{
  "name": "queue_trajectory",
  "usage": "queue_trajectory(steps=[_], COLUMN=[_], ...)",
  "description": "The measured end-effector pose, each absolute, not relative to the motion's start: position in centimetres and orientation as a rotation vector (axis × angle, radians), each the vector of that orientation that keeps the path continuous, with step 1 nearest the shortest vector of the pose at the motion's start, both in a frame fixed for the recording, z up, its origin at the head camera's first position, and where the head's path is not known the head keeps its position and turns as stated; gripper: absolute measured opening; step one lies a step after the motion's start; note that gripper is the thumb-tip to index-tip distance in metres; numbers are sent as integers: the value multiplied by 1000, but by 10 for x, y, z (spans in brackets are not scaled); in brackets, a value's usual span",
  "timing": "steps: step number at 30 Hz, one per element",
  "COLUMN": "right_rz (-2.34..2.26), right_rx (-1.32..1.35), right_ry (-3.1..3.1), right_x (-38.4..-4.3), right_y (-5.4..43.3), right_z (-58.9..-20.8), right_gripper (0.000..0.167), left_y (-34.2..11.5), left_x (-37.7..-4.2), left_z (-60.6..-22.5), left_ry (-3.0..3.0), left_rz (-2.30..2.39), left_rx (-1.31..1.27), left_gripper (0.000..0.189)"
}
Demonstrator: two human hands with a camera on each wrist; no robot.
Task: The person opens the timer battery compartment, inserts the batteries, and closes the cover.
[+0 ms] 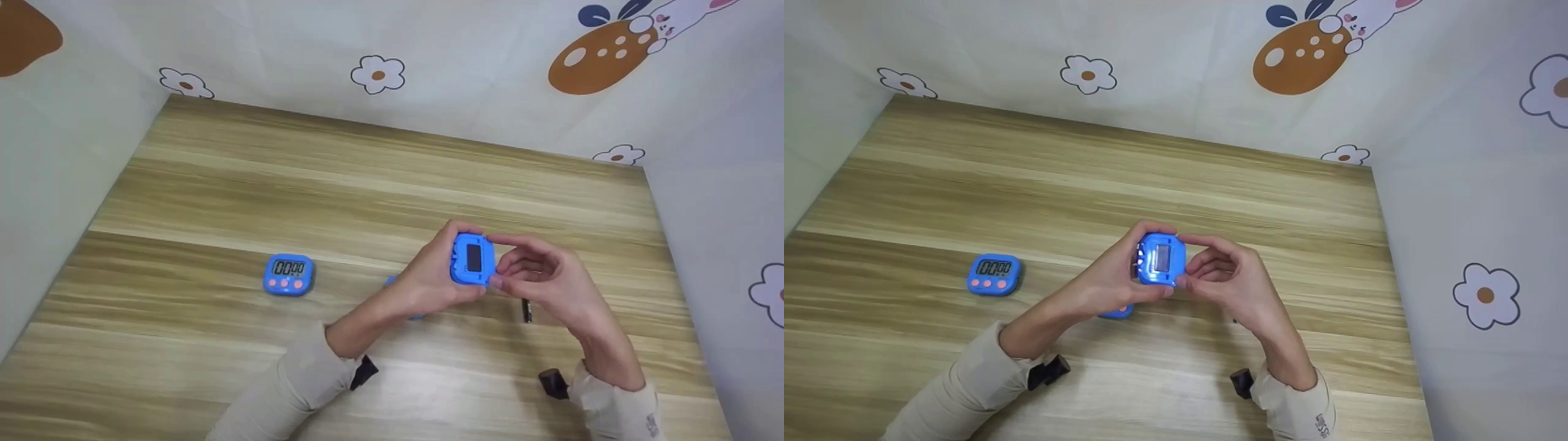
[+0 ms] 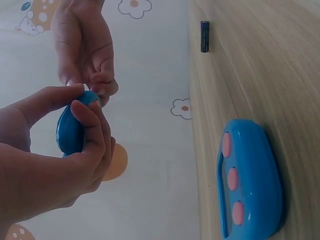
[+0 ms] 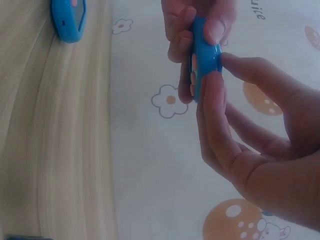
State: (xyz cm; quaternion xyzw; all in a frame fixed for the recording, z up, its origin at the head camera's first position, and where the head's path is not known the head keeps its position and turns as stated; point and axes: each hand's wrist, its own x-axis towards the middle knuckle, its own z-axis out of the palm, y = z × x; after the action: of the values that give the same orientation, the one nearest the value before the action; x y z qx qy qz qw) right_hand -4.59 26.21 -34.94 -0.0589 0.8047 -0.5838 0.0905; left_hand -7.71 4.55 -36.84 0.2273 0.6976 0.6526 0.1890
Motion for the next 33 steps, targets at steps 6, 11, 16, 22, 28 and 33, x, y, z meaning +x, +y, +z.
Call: queue_trajectory(steps=[6,11,16,22,28,33], right_rz=[-1831,-1921,-1984,-1980,-2010,-2055], right_rx=[-230,-390,-466,-517,-499,-540], right_ry=[2386,2411,2378,2403,2324,2189], right_x=[-48,-50,-52,-53,-51,-50], right_y=[262,262,265,268,274,278], right_z=[-352,-355,-355,-357,-355,-352], right_gripper=[51,47,45,45,45,43], left_y=[41,36,33,31,30,31], left_x=[-80,-82,-84,-85,-85,-84], left_z=[-365,-362,-360,-358,-355,-354], left_ry=[1903,1866,1834,1795,1716,1662], left_rz=[1877,1888,1900,1940,1993,2010], left_rx=[612,665,653,629,682,690], left_gripper=[76,81,82,78,77,75])
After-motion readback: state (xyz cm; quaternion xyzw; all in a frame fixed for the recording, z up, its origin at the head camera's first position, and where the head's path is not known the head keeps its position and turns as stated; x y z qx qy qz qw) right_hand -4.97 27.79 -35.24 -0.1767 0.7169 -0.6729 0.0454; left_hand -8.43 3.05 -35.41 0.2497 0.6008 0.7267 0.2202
